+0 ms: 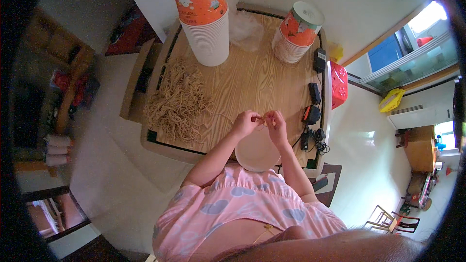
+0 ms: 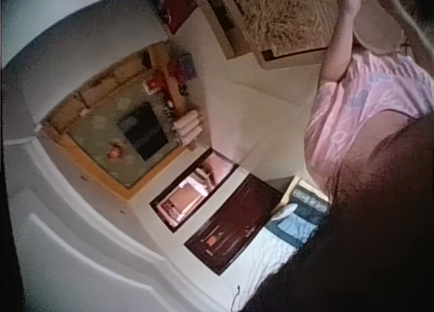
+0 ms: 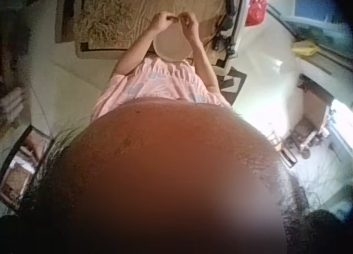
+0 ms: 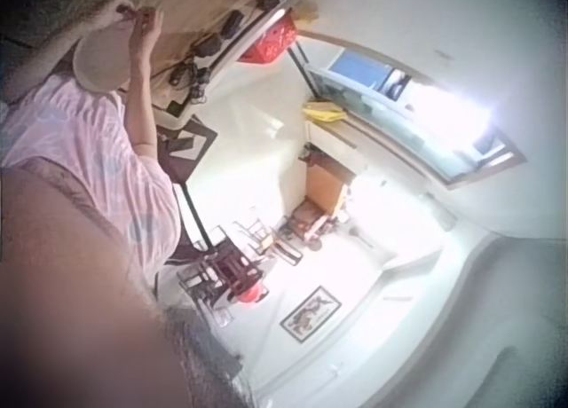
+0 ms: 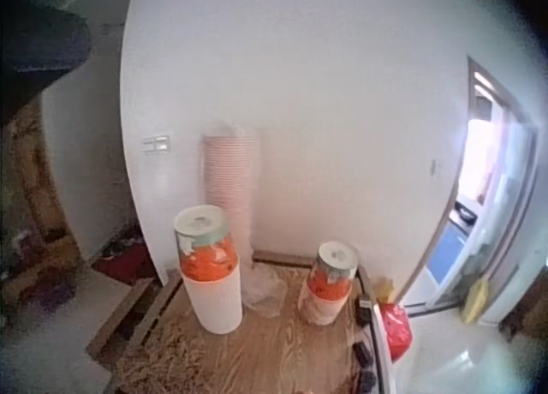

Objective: Manually placing shredded wood wool filler material into paper cups as part of a packaging process.

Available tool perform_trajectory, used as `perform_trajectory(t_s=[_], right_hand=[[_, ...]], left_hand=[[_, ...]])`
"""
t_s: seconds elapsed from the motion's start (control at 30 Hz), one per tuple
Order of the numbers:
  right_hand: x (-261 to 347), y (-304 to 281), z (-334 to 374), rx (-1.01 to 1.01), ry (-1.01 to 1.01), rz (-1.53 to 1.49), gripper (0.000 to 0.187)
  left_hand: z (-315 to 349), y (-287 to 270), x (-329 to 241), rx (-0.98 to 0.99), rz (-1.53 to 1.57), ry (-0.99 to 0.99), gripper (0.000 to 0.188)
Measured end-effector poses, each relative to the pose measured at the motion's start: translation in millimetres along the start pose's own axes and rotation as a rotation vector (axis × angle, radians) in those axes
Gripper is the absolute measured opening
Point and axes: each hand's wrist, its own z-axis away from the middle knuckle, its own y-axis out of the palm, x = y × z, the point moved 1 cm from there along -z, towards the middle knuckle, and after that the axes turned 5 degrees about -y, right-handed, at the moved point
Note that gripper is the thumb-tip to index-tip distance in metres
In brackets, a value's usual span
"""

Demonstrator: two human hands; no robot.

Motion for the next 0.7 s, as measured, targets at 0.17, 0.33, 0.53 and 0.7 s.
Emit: perform_trajectory(t_s=[0.17,0.33,0.53,0.7], right_hand=[[0,-4,8,-0.026,0.056,0.017,0.008],[21,-12,19,0.050,-0.238,0.389,0.022],[16,-5,25,0.196,-0.219,0.518,0.021],[-1,-5,25,0.065,0.016,0.110,0.010]], left_hand=[[1,5,-3,-0.027,-0.046,0.066,0.010],[0,3,-1,-0.003,0.068,-0.012,0.008],[0,2,-11,0.028,0.108,-0.025,0.009],[1,0,-10,0.077,0.135,-0.020,0.012]])
